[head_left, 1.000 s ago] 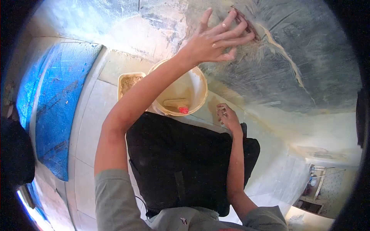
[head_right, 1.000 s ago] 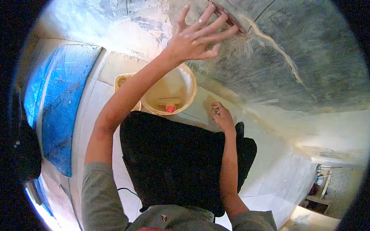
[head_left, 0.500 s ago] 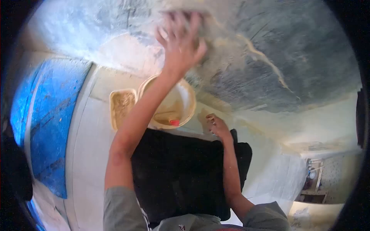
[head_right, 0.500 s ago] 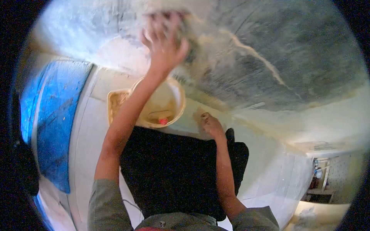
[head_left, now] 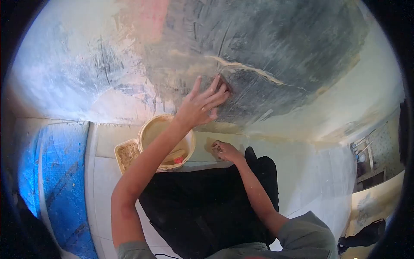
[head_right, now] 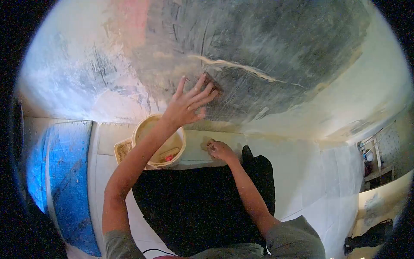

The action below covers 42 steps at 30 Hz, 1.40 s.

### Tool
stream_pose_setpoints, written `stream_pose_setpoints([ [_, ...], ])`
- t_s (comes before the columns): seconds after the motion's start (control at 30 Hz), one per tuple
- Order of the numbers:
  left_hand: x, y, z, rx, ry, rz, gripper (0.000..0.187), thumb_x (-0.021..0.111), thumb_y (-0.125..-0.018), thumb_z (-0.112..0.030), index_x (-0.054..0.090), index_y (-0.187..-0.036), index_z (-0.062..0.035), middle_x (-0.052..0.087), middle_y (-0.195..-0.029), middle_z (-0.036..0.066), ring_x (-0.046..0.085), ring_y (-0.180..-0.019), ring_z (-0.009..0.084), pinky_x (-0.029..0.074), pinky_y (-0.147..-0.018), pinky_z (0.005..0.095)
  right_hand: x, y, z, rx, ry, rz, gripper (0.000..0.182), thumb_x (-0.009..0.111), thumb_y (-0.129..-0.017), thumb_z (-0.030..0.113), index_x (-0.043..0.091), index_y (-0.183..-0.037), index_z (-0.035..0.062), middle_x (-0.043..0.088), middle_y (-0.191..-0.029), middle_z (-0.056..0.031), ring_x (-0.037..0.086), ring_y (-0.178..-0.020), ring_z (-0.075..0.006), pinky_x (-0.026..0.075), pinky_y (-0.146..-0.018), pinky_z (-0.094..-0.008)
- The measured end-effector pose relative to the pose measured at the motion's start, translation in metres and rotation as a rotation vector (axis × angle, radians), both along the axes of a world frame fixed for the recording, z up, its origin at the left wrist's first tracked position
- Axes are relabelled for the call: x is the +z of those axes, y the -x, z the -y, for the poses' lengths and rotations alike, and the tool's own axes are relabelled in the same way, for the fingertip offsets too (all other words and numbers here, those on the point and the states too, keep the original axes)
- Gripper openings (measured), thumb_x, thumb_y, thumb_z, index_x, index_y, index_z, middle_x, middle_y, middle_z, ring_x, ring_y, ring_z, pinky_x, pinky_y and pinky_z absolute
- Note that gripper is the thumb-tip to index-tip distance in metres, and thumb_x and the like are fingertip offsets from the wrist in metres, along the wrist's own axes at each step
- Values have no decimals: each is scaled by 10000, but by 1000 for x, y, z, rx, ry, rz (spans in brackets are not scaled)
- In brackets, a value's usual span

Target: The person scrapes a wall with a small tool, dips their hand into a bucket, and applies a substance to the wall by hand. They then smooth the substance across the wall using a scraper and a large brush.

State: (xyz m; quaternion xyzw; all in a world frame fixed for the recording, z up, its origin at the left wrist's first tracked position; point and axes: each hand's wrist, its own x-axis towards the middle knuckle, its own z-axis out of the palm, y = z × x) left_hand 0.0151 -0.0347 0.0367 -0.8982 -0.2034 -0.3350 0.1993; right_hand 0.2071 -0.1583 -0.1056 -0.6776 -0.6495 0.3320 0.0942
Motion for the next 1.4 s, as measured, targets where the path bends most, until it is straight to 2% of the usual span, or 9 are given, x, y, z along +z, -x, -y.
stream_pose_setpoints([
  [0.2,28,35,-52,372,313,977,495,542,-819,-291,457,-1237,-39,472,-1243,165,446,-1110,346,269,-999,464,-24,-15,3,21,-281,80,308,543,-754,169,519,-1048,82,622,-824,-131,610,-751,-285,466,-659,-382],
  [0.4,-13,-18,11,186,56,67,651,576,-719,-299,360,-1333,-314,391,-1329,53,281,-1282,295,81,-1019,596,-6,-2,2,3,-110,45,311,542,-796,294,530,-1019,77,622,-875,-125,596,-818,-306,466,-716,-422],
  [0.53,33,-15,-9,416,-242,136,649,566,-722,-284,359,-1338,-275,389,-1330,66,294,-1278,279,106,-1022,586,-3,-7,6,-37,-165,-40,302,544,-804,304,529,-998,73,616,-883,-124,595,-821,-306,471,-727,-425],
  [0.63,47,-28,-21,335,113,933,631,530,-759,-256,323,-1349,-168,394,-1308,107,331,-1248,262,200,-1008,538,-4,-11,7,-53,-261,0,295,543,-819,312,530,-988,70,616,-861,-116,594,-797,-303,474,-732,-428],
  [0.8,6,-51,7,160,-89,-143,553,566,-728,-233,456,-1267,-183,369,-1332,166,319,-1252,307,159,-987,606,-7,-10,4,-40,-327,-85,275,527,-834,283,517,-971,45,609,-855,-130,589,-780,-317,480,-726,-424],
  [0.9,25,-36,-30,386,24,648,511,565,-711,-272,505,-1218,-239,421,-1310,102,303,-1269,293,57,-994,642,14,-13,10,-95,-263,-97,262,517,-837,266,509,-951,30,605,-843,-147,591,-780,-314,487,-710,-420],
  [1.03,8,-86,12,183,8,33,474,545,-690,-274,553,-1163,-250,439,-1282,129,286,-1272,332,12,-988,633,4,-15,5,-173,-307,-42,271,542,-807,290,531,-958,66,620,-816,-126,595,-782,-324,472,-718,-417],
  [1.27,31,-150,22,330,-95,451,481,543,-680,-314,559,-1160,-279,476,-1208,83,348,-1224,321,101,-995,566,7,-14,5,-191,-311,-127,300,485,-846,253,512,-988,-10,597,-831,-159,597,-789,-309,492,-722,-432],
  [1.4,26,-162,20,195,-403,7,503,532,-697,-326,527,-1199,-295,479,-1210,71,337,-1233,317,111,-986,571,1,-12,7,-289,-403,-112,247,522,-798,261,537,-924,49,616,-850,-139,589,-822,-325,462,-733,-439],
])
